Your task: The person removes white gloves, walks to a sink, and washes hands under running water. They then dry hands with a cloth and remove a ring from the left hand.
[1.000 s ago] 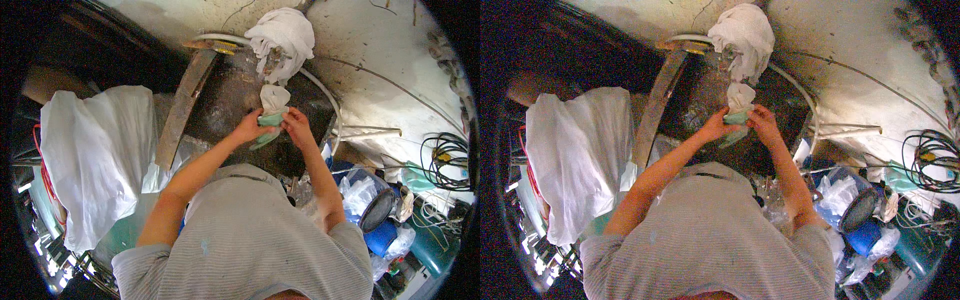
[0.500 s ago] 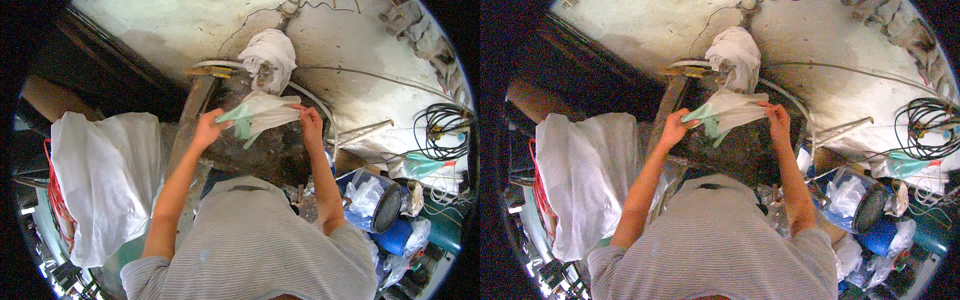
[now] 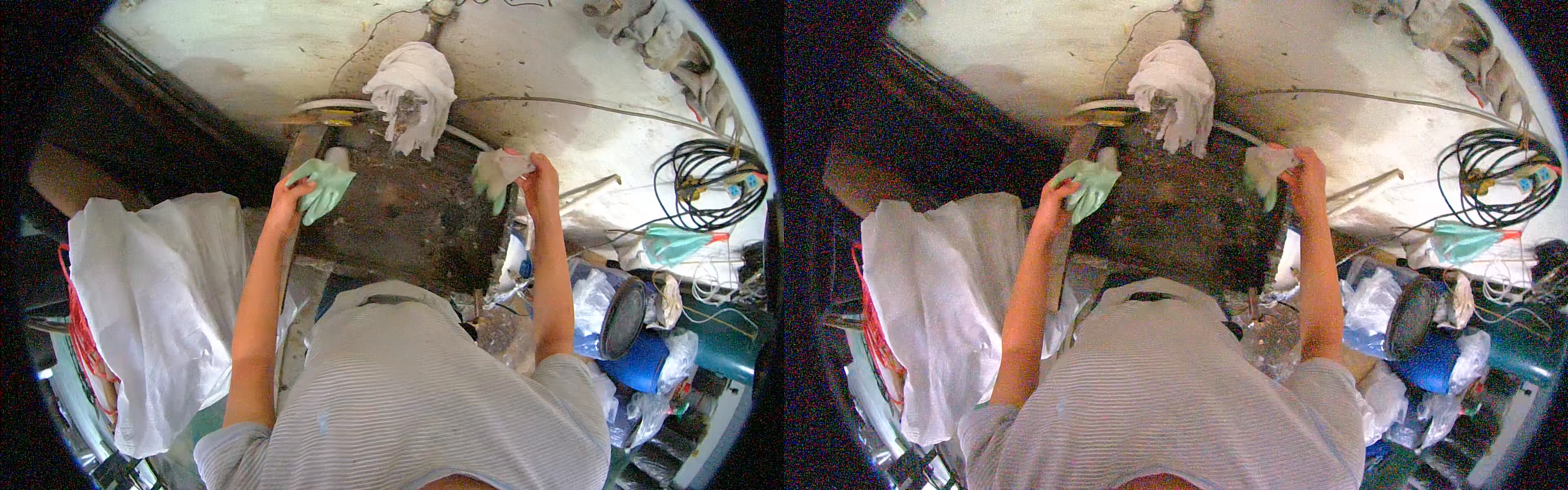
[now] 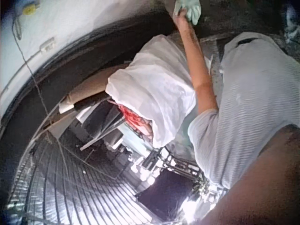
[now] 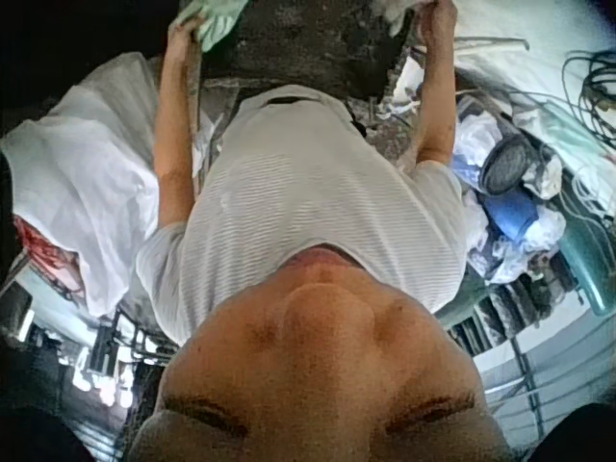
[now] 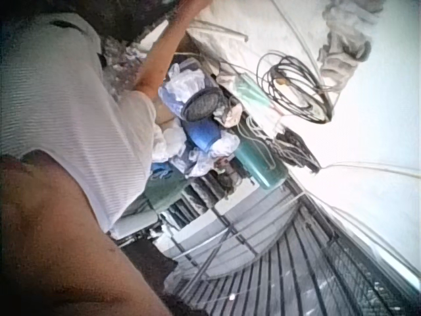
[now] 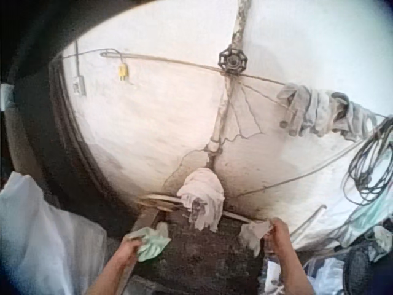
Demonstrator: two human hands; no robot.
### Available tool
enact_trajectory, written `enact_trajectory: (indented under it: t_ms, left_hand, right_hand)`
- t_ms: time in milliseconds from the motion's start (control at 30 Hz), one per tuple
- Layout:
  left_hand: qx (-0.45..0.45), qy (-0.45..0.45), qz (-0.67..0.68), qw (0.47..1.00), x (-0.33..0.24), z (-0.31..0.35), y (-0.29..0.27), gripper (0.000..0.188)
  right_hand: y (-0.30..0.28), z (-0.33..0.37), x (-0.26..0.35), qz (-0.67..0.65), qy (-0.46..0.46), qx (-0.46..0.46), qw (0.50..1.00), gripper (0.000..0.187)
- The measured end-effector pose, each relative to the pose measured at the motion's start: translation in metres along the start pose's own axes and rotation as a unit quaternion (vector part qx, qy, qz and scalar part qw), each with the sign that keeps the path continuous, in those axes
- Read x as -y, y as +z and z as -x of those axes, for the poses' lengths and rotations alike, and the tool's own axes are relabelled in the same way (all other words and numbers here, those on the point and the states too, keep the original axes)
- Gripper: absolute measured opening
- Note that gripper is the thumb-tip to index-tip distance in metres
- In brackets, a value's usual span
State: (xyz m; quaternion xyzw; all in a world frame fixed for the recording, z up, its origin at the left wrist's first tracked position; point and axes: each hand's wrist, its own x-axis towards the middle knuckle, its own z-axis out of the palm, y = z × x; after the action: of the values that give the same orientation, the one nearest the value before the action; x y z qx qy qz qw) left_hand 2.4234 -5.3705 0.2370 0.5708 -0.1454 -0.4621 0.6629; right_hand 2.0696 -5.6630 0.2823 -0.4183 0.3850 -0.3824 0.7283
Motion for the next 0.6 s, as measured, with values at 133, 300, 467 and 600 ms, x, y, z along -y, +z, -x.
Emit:
enact_trajectory:
  t_ms: [133,300,467,600]
  left_hand:
    - [0.016,0.019,-0.08,0.997,0.017,-0.005,0.004,0.025]
    - [0.004,0.009,-0.085,0.996,0.04,-0.016,-0.003,0.018]
    - [0.012,-0.028,-0.108,0.994,0.019,-0.005,0.018,0.018]
    - [0.01,-0.013,-0.11,0.994,0.024,-0.01,0.008,0.02]
  right_hand:
    - [-0.006,-0.003,0.014,-0.019,0.017,-0.004,1.0,0.02]
    - [0.001,-0.009,0.049,0.001,0.005,-0.008,1.0,0.035]
    - [0.004,-0.013,0.066,-0.007,-0.012,0.025,1.0,0.043]
    - [0.035,-0.004,0.078,-0.05,-0.002,0.054,0.997,0.043]
